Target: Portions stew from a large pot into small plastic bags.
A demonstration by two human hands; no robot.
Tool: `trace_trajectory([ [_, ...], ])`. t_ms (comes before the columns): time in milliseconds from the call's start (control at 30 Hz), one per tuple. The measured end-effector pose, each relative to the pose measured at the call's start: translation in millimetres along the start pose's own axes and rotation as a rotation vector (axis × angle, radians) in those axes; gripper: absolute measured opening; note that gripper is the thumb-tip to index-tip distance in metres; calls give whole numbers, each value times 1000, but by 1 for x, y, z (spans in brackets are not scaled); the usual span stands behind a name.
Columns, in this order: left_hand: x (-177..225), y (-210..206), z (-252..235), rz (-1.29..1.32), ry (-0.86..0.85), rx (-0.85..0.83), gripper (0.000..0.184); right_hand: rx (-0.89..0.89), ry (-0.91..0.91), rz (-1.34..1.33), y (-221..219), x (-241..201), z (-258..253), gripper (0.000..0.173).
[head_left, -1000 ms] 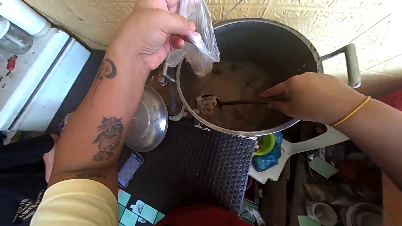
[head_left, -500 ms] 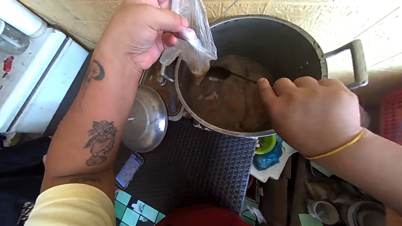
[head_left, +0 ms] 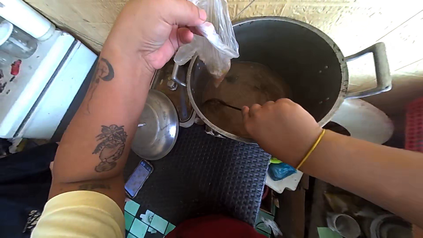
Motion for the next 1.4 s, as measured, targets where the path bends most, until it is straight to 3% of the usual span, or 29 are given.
trace_trajectory([
  [133, 6, 0, 4, 12, -50, 2, 17, -188, -142, -247, -11, 44, -13, 0],
  [200, 6, 2, 5, 9, -67, -10, 18, -210, -204, -324, -34, 70, -19, 10],
  [367, -2, 11, 4, 6, -66, 7, 20, -168, -286, -655, -75, 105, -12, 15],
  [667, -3, 13, 4, -4, -60, 39, 22, -107, -394, -1090, -90, 121, 1, 16],
  [900, 2, 4, 3, -42, -15, -10, 19, -96, -493, -1096, -84, 139, 21, 15],
  [1033, -8, -4, 5, -77, 54, -9, 63, -67, -575, -1077, -75, 157, 44, 14],
  [1100, -16, -9, 6, -99, 93, 35, 71, -53, -620, -1058, -68, 166, 57, 16],
  [1400, -73, -36, 6, -148, 243, 96, 68, 63, -747, -948, -9, 193, 107, 15],
])
Point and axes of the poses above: each hand's wrist, its own z-axis away from the middle knuckle, its own y-axis out of the back of the hand, x = y × z, the point moved 7 cm from there along -z, towards the middle knuckle, and after that the axes turned 10 degrees about z, right-handed, at the moved point
